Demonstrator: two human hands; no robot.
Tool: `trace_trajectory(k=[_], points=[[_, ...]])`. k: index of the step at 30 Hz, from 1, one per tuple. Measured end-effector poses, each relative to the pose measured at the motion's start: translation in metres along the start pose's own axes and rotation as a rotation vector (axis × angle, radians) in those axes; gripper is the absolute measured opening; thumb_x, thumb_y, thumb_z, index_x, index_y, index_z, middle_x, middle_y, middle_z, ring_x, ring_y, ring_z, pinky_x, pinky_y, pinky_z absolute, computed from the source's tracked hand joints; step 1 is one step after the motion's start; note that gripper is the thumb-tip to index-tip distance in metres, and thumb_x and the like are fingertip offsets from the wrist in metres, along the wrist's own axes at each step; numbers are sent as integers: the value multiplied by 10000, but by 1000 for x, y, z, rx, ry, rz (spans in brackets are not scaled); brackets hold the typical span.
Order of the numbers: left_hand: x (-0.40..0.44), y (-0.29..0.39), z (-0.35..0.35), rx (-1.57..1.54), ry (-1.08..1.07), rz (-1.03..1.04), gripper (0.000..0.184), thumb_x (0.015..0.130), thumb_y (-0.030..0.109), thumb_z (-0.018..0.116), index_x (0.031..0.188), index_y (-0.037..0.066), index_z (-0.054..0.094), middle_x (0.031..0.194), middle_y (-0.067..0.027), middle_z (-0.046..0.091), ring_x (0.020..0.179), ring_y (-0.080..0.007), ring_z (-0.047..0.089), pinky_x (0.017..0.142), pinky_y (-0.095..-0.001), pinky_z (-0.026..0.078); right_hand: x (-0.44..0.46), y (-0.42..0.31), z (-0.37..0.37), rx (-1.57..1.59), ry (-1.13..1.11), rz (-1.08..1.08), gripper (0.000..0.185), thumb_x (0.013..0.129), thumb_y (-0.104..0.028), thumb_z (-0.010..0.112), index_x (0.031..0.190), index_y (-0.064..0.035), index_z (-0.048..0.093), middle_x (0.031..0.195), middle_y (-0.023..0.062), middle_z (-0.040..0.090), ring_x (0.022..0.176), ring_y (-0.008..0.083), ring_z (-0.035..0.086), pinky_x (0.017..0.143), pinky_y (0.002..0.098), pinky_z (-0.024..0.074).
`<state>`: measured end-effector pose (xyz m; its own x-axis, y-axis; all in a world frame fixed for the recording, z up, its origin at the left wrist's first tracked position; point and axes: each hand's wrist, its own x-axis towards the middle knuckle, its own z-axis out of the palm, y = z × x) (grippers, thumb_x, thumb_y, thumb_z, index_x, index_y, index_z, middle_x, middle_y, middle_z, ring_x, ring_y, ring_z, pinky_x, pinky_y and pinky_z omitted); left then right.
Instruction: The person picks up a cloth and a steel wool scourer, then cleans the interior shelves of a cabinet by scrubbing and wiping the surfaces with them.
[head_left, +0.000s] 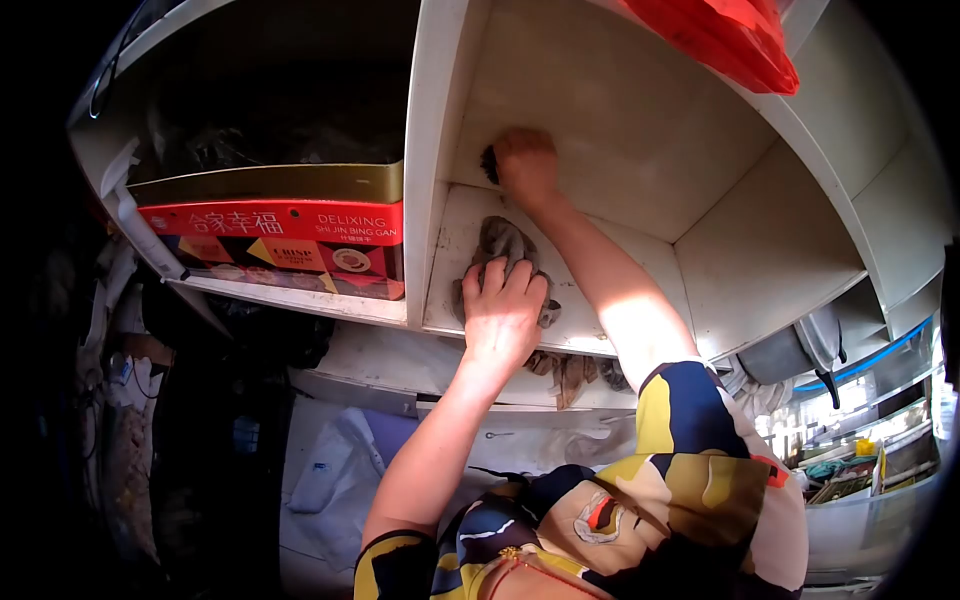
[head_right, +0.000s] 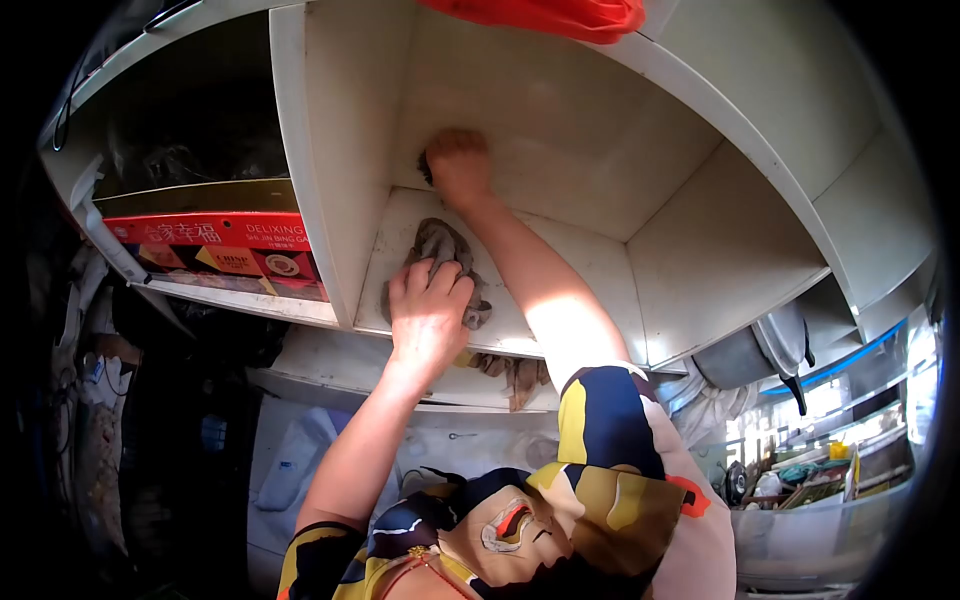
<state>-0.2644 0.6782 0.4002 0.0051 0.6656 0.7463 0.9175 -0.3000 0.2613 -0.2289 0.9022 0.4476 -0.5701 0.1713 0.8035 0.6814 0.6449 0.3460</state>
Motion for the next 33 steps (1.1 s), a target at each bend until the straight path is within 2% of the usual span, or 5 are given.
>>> trace_trajectory(k=[9, 18, 25, 29, 33], points=[[-2, 1, -6, 55, 55, -50, 385, 532, 17, 648, 904, 112, 615, 1084, -45, 543, 1069, -315, 483, 887, -474, 410, -76, 64, -41, -33, -31, 107, 57, 656, -70, 614, 710, -87, 618, 786, 96, 604, 748, 266, 597, 721, 408, 456], [46, -20, -22, -111, -16, -199, 443, 601, -34, 627, 1027, 88, 610, 1155, -39, 514, 1060, -337, 459, 866, -447, 443, -131, 96, -126, 104, -368, 641, 213, 691, -125, 720, 887, -57, 667, 882, 141, 646, 844, 334, 623, 727, 422, 494], [165, -31, -9, 206, 444, -35, 609, 605, -48, 675, 1185, 78, 539, 1297, -160, 391, 1135, -386, 390, 955, -448, 394, -176, 85, -149, 246, -371, 607, 204, 714, -88, 695, 900, -21, 644, 921, 143, 602, 889, 340, 596, 741, 434, 483], [160, -54, 72, 241, 225, -302, 641, 666, 41, 720, 1254, 91, 468, 1363, -166, 324, 1207, -443, 319, 995, -481, 362, -178, 76, -152, 264, -386, 588, 192, 715, -64, 691, 894, -27, 632, 954, 110, 570, 936, 315, 573, 737, 424, 493], [114, -8, 130, 303, -167, -123, 619, 672, 72, 727, 1239, 102, 480, 1340, -168, 341, 1137, -421, 376, 958, -473, 395, -181, 64, -145, 314, -299, 594, 183, 720, -56, 666, 892, -22, 613, 963, 116, 564, 936, 322, 568, 746, 431, 492]])
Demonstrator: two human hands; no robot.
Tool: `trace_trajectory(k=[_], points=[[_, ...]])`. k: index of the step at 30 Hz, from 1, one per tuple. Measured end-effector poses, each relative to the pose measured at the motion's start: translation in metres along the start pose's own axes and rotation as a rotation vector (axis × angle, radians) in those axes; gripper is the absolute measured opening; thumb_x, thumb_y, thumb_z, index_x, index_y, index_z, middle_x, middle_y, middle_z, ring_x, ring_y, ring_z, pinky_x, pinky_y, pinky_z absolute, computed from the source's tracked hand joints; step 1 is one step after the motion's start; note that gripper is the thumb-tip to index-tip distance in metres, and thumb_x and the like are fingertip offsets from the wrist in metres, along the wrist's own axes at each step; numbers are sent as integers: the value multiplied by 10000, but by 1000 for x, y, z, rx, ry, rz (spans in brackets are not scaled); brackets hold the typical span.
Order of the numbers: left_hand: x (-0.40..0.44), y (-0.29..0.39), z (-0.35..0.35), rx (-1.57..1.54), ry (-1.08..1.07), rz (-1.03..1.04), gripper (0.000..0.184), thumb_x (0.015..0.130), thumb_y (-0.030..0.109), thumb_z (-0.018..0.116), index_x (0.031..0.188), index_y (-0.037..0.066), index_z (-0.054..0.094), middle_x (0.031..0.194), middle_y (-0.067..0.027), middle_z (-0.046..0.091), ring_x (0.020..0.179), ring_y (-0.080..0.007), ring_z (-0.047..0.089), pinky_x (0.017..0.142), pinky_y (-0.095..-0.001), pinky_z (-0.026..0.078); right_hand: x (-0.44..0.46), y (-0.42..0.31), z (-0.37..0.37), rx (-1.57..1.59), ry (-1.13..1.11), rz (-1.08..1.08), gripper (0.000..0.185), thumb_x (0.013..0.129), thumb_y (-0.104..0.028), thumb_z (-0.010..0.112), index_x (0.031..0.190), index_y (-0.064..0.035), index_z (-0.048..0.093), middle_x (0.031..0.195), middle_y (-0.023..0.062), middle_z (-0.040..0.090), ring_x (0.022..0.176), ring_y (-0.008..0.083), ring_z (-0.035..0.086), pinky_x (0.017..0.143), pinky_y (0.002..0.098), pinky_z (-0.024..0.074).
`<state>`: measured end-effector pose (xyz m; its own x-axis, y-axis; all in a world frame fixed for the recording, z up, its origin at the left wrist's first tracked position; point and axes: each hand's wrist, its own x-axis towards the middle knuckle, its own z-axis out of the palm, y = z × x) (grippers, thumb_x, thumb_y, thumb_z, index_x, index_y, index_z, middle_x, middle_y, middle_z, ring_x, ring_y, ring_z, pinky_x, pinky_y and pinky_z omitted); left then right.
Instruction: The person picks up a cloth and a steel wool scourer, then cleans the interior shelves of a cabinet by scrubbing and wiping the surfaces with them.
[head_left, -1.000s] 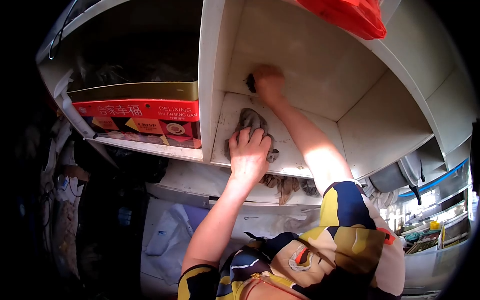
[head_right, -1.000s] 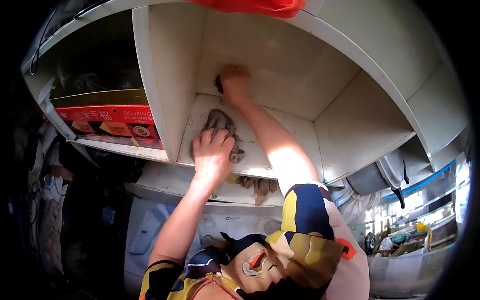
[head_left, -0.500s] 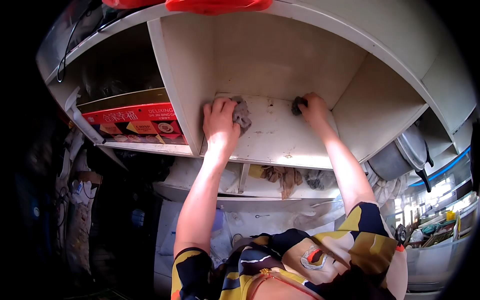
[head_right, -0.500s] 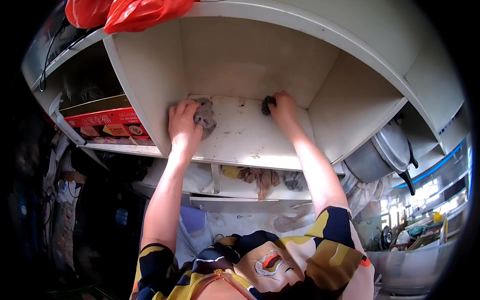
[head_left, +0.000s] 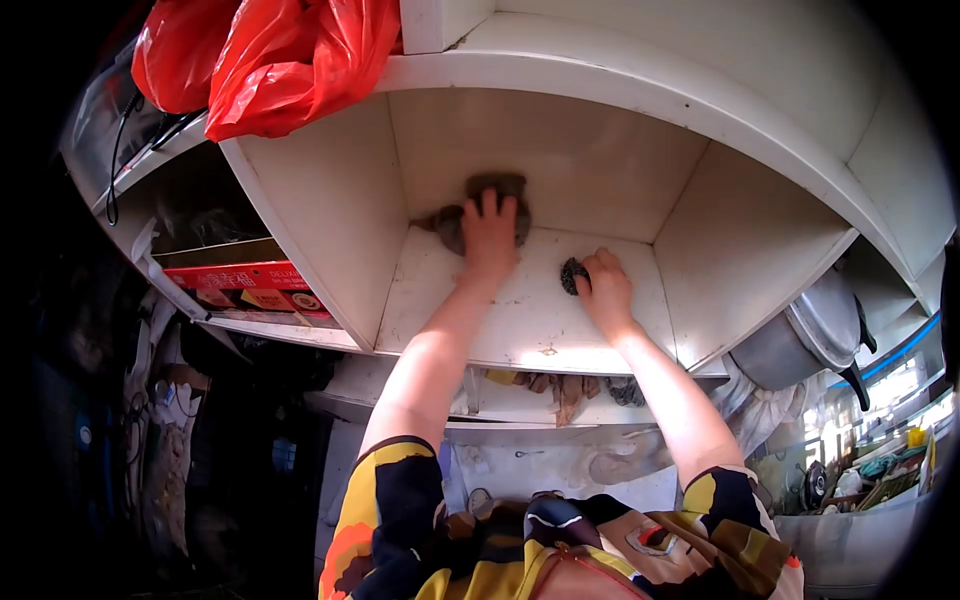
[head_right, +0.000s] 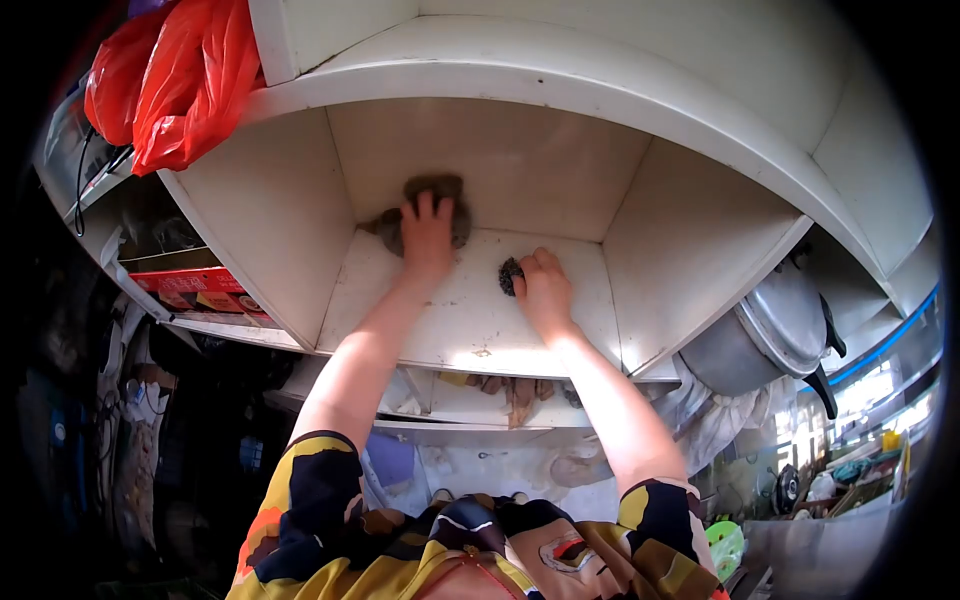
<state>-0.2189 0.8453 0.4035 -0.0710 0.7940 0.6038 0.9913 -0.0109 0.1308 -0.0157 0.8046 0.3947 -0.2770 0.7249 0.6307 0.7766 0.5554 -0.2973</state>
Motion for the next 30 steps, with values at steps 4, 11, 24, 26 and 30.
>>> trace_trajectory(k=[4, 11, 24, 26, 30], points=[[22, 45, -16, -113, 58, 350, 445, 736, 58, 620, 1168, 154, 568, 1293, -68, 444, 1124, -331, 436, 933, -393, 429, -3, -3, 6, 61, -13, 17, 186, 725, -57, 655, 900, -17, 606, 965, 128, 567, 939, 336, 564, 753, 449, 485], [47, 91, -14, -82, 97, 675, 322, 807, 133, 529, 1116, 193, 599, 1312, 25, 462, 1185, -253, 436, 959, -374, 422, 3, 5, 6, 101, 33, -8, 174, 734, -85, 661, 881, -12, 603, 939, 155, 575, 879, 367, 578, 735, 457, 480], [32, -92, -78, 476, 102, 49, 254, 760, 180, 631, 1002, 101, 624, 1171, -52, 529, 1010, -255, 522, 820, -369, 479, 2, 4, 5, 117, -23, 12, 145, 744, -81, 651, 855, -11, 590, 910, 141, 556, 862, 359, 571, 712, 452, 470], [22, -88, -68, 494, 18, 4, 292, 759, 216, 653, 1021, 88, 632, 1186, -59, 529, 1037, -263, 522, 844, -370, 478, 2, 1, 3, 138, -36, 5, 145, 745, -80, 649, 857, -11, 589, 910, 141, 555, 862, 360, 570, 713, 451, 469], [14, -84, -38, 310, -164, -187, 326, 776, 295, 642, 1000, 61, 674, 1193, -90, 551, 1080, -297, 539, 874, -385, 490, -1, 3, 1, 143, -38, -6, 150, 744, -81, 650, 863, -14, 588, 906, 141, 555, 859, 360, 571, 714, 447, 467]])
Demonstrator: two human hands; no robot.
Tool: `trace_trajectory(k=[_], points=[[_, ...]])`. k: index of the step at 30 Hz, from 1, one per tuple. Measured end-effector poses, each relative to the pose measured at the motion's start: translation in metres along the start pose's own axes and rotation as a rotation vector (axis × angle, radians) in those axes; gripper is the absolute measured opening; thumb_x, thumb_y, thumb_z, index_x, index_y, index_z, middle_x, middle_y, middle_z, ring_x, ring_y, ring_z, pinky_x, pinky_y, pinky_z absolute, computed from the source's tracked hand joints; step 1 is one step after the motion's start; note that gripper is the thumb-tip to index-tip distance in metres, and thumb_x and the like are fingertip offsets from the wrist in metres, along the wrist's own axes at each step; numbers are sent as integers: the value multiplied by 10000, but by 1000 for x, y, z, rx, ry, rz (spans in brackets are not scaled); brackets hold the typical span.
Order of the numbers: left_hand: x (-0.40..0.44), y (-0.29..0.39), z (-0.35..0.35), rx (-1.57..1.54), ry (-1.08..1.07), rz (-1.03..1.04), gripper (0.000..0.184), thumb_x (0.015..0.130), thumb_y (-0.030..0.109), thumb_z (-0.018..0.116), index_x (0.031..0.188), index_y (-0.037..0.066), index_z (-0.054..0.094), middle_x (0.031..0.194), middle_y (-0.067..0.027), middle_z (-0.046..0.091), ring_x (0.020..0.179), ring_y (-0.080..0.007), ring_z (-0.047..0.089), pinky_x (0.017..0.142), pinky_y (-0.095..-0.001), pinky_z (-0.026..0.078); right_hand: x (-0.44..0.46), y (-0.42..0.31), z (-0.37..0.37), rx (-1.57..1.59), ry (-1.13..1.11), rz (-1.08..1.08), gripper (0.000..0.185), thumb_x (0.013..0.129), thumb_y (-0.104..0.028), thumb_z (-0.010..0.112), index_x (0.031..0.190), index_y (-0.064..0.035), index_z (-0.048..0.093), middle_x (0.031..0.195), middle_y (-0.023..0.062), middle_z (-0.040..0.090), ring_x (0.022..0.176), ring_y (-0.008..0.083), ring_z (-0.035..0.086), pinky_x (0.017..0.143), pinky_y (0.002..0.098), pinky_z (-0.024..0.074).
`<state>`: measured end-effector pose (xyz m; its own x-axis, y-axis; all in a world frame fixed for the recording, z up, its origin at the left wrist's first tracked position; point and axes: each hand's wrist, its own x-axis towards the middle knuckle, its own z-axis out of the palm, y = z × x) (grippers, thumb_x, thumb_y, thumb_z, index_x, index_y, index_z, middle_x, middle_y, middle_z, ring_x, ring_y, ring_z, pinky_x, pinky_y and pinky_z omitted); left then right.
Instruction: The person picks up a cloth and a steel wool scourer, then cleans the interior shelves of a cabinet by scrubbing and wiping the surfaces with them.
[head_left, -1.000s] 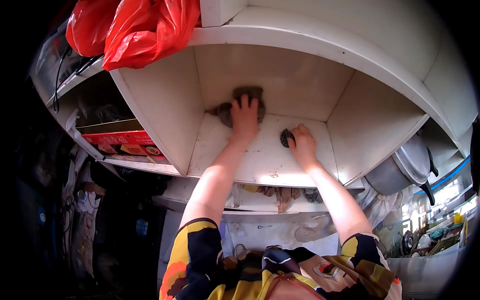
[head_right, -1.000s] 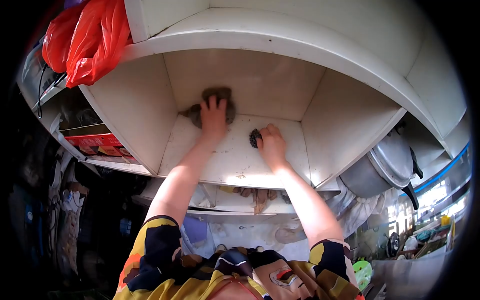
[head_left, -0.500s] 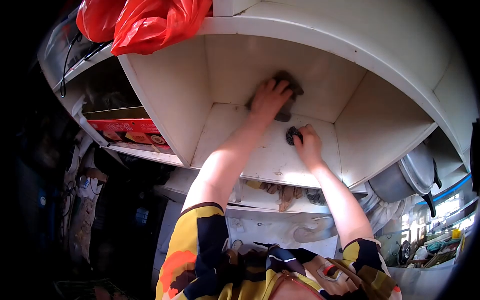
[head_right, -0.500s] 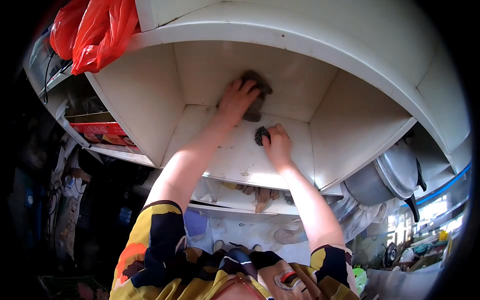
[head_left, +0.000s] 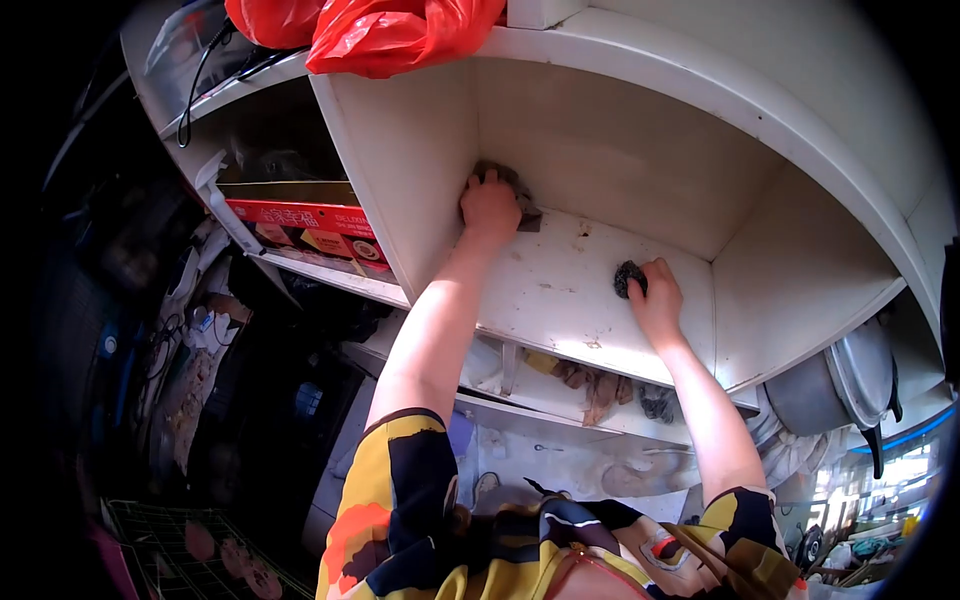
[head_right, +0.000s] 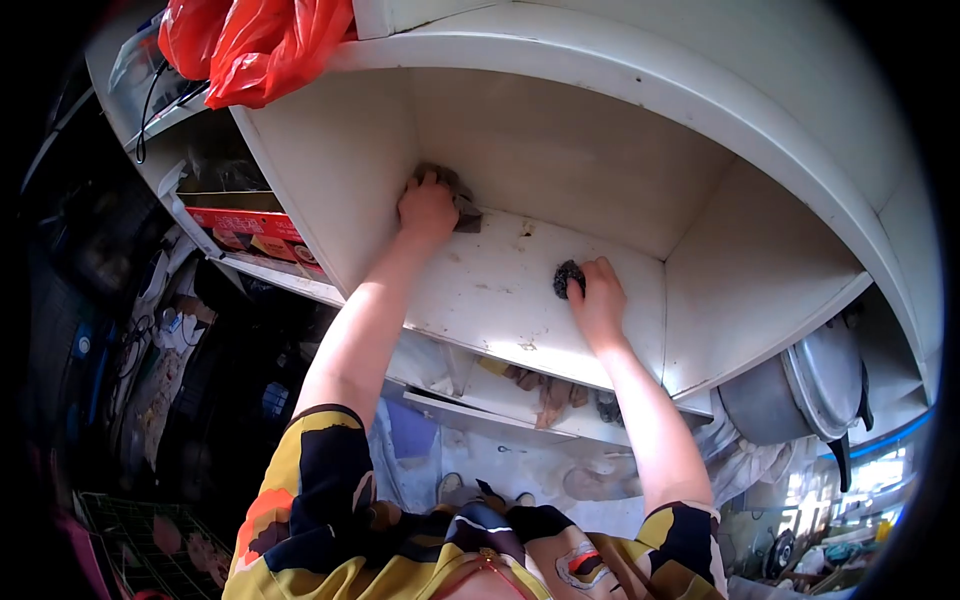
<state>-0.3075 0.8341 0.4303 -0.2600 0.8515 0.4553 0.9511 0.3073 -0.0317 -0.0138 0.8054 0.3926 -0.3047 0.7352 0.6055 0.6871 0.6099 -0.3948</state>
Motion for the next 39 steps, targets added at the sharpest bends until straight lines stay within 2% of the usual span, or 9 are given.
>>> trace_trajectory(k=[5, 10, 12, 16, 21, 28, 33, 36, 39], points=[[22, -2, -3, -135, -190, -70, 348, 794, 337, 565, 947, 61, 710, 994, -138, 674, 950, -328, 643, 788, -420, 530, -1, 1, 10, 31, 19, -35, 161, 741, -90, 654, 869, -18, 587, 899, 143, 557, 862, 360, 571, 721, 446, 465], [1, 40, -17, -284, -219, -36, 313, 766, 315, 577, 941, 96, 717, 1019, -95, 678, 993, -310, 623, 799, -414, 525, 0, -2, 5, 54, 39, 25, 158, 760, -93, 634, 883, -9, 580, 912, 155, 564, 868, 372, 568, 738, 447, 461], [-9, 56, -19, -150, -185, 133, 318, 752, 309, 592, 996, 146, 715, 1066, -41, 661, 1152, -298, 490, 843, -442, 480, 1, -2, 6, 66, 52, 46, 167, 764, -95, 629, 898, -7, 582, 920, 158, 567, 872, 377, 569, 742, 448, 460], [-36, 94, -25, -280, -90, 201, 360, 729, 313, 596, 1068, 231, 685, 1160, 14, 623, 1163, -293, 463, 919, -402, 445, 4, -7, 11, 96, 119, 74, 202, 759, -70, 628, 945, -2, 587, 948, 170, 576, 887, 386, 571, 752, 449, 460], [-54, 114, -41, -258, -256, 510, 395, 739, 267, 576, 1124, 284, 662, 1164, 45, 611, 1185, -274, 445, 935, -428, 398, 12, 11, 7, 171, 146, 156, 225, 739, -33, 654, 957, -13, 597, 957, 184, 585, 901, 381, 578, 762, 444, 464], [-38, -7, -31, -125, -133, 144, 378, 787, 249, 531, 1136, 168, 654, 1148, -64, 637, 1182, -303, 485, 894, -440, 455, 40, 18, 7, -31, 113, 158, 238, 736, -57, 693, 967, -24, 645, 970, 180, 591, 917, 375, 581, 802, 431, 471], [-23, -41, 9, -852, -26, 83, 466, 759, 187, 564, 1207, 62, 575, 1073, -196, 644, 1028, -403, 571, 940, -407, 433, 58, -12, 58, 231, 14, 69, 318, 757, -134, 698, 1055, -33, 652, 1067, 196, 597, 995, 354, 573, 856, 417, 464], [-37, -28, -27, -977, 64, -141, 492, 741, 167, 578, 1219, 53, 555, 1088, -206, 632, 1065, -402, 554, 935, -437, 426, 47, -26, 30, 329, 43, 134, 348, 770, -165, 690, 1089, -34, 646, 1133, 176, 597, 1003, 318, 593, 861, 377, 478], [-34, -11, -38, -1035, 215, -18, 540, 741, 189, 582, 1271, 109, 518, 1204, -166, 584, 1123, -394, 522, 952, -441, 426, 14, -1, -6, 441, 12, 159, 310, 776, -99, 669, 1075, -19, 643, 1120, 140, 607, 930, 241, 610, 753, 308, 518]])
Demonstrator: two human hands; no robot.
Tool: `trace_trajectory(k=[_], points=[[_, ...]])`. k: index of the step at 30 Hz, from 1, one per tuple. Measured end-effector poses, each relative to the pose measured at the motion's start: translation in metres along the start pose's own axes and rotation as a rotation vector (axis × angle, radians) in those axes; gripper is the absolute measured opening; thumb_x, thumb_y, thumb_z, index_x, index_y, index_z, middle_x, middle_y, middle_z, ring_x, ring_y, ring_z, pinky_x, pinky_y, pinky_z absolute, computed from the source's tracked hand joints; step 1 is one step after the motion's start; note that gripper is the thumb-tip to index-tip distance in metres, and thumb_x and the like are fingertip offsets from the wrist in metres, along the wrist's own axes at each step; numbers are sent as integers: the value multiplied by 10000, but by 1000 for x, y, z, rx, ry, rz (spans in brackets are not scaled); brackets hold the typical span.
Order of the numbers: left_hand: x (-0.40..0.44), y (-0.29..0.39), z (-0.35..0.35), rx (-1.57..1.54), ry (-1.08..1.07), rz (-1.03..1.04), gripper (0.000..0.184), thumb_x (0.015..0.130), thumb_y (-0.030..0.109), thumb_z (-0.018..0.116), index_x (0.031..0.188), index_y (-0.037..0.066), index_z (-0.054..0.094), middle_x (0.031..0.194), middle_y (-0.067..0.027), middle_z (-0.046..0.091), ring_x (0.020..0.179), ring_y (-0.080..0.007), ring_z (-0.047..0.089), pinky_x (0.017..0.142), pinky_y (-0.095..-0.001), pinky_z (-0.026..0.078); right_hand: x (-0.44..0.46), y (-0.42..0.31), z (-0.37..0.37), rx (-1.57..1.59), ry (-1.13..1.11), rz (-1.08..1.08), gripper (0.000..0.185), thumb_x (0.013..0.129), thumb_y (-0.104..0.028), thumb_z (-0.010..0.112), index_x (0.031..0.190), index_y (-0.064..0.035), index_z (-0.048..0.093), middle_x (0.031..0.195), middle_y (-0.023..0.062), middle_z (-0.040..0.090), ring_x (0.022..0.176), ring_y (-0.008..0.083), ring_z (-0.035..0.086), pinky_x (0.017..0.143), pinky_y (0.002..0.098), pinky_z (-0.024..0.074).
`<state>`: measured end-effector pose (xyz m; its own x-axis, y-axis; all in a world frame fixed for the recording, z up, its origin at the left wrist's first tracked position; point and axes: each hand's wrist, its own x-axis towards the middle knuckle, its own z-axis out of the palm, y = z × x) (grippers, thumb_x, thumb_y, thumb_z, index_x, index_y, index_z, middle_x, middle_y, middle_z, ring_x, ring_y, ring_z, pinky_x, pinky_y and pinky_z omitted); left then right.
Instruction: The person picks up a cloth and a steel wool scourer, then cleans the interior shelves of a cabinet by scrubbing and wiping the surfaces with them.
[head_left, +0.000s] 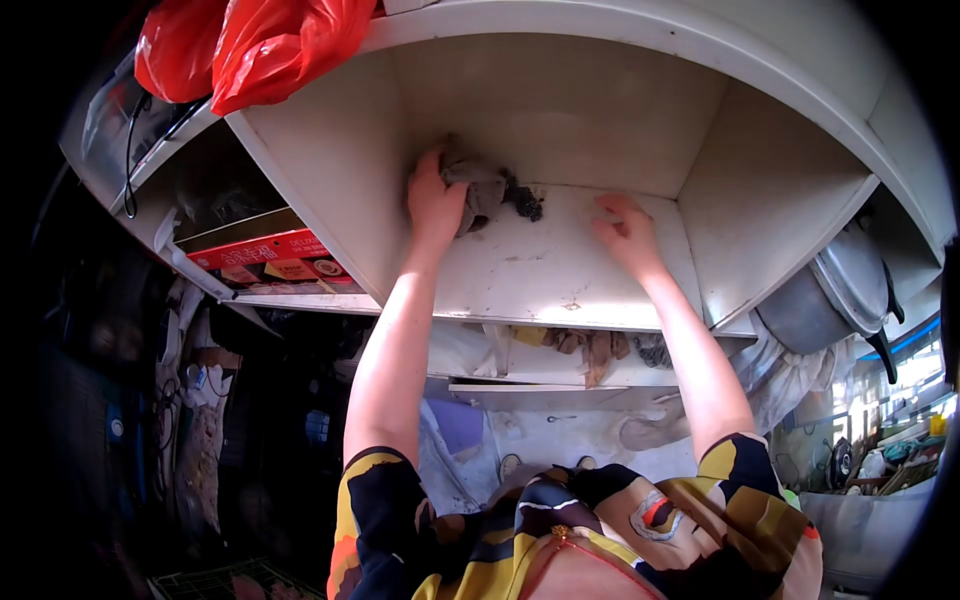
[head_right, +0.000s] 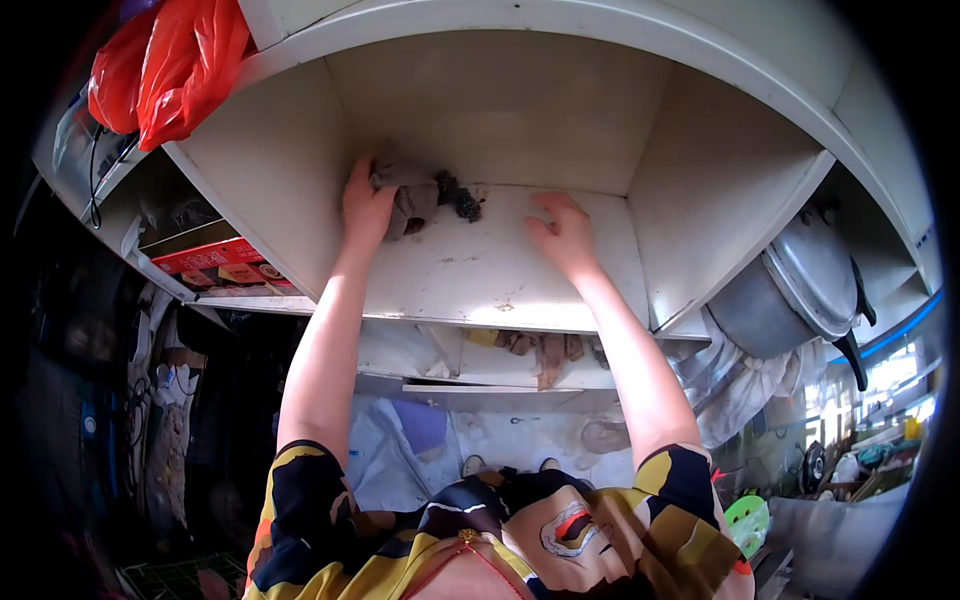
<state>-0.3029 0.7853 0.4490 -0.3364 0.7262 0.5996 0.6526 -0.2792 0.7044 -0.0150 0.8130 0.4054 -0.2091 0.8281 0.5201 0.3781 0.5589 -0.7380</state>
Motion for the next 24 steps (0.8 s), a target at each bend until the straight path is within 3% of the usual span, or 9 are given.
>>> trace_trajectory(k=[1, 3, 4, 8, 10, 12, 17, 19, 24], points=[[-2, 4, 7, -3, -5, 1, 540, 741, 189, 582, 1271, 109, 518, 1204, -166, 584, 1123, -394, 522, 952, -441, 426, -13, 6, -11, -8, -4, -27, 298, 776, -74, 661, 1068, -14, 642, 1100, 132, 612, 897, 216, 611, 709, 286, 525], [-5, 14, 25, 460, -340, 223, 591, 758, 230, 570, 1331, 121, 470, 1295, -137, 528, 1193, -357, 478, 978, -385, 414, -39, 10, -36, 7, -45, 34, 255, 776, -27, 643, 1029, 0, 648, 1047, 113, 624, 870, 192, 614, 673, 271, 523], [-10, 18, 40, 484, -565, 62, 619, 736, 298, 586, 1337, 194, 475, 1364, -79, 472, 1231, -367, 426, 1009, -439, 391, -50, 7, -47, -2, -37, 58, 237, 776, -23, 640, 1011, 6, 650, 1009, 103, 630, 849, 185, 623, 672, 267, 520], [-34, 45, 105, 487, -610, 137, 705, 642, 303, 656, 1326, 272, 486, 1384, -22, 449, 1224, -371, 416, 993, -579, 348, -77, 4, -67, -4, 30, 130, 186, 806, -1, 604, 986, 37, 632, 921, 80, 629, 775, 140, 613, 690, 250, 498], [-51, 85, 142, 467, -667, 270, 640, 653, 297, 628, 1284, 269, 529, 1356, -16, 481, 1191, -352, 452, 965, -517, 397, -81, 6, -67, -12, 51, 115, 170, 794, 1, 612, 959, 37, 631, 911, 97, 636, 756, 161, 631, 681, 260, 502], [-63, 118, 181, 395, -764, 323, 596, 642, 268, 642, 1235, 270, 579, 1321, -15, 508, 1222, -344, 427, 990, -525, 376, -83, 12, -66, -60, 98, 167, 128, 786, 17, 608, 911, 40, 610, 882, 130, 628, 728, 196, 649, 674, 288, 506], [-51, 114, 178, 478, -700, 251, 518, 679, 307, 658, 1189, 229, 615, 1256, -30, 555, 1200, -339, 442, 961, -495, 420, -80, 12, -73, -145, 91, 121, 171, 781, 15, 615, 951, 25, 596, 876, 112, 603, 719, 189, 613, 664, 281, 498], [-32, 89, 141, 644, -622, 176, 502, 707, 338, 660, 1182, 180, 616, 1224, -44, 578, 1182, -337, 452, 932, -439, 457, -81, 5, -74, -247, 56, 94, 198, 757, 11, 628, 951, 21, 595, 899, 110, 597, 755, 202, 613, 681, 293, 500], [-4, -15, 36, 840, -403, 49, 485, 734, 342, 628, 1157, 110, 585, 1143, -116, 593, 1081, -372, 519, 881, -442, 483, -84, 2, -74, -265, 52, 53, 207, 737, 5, 637, 941, 8, 603, 909, 109, 590, 783, 228, 608, 699, 307, 500]])
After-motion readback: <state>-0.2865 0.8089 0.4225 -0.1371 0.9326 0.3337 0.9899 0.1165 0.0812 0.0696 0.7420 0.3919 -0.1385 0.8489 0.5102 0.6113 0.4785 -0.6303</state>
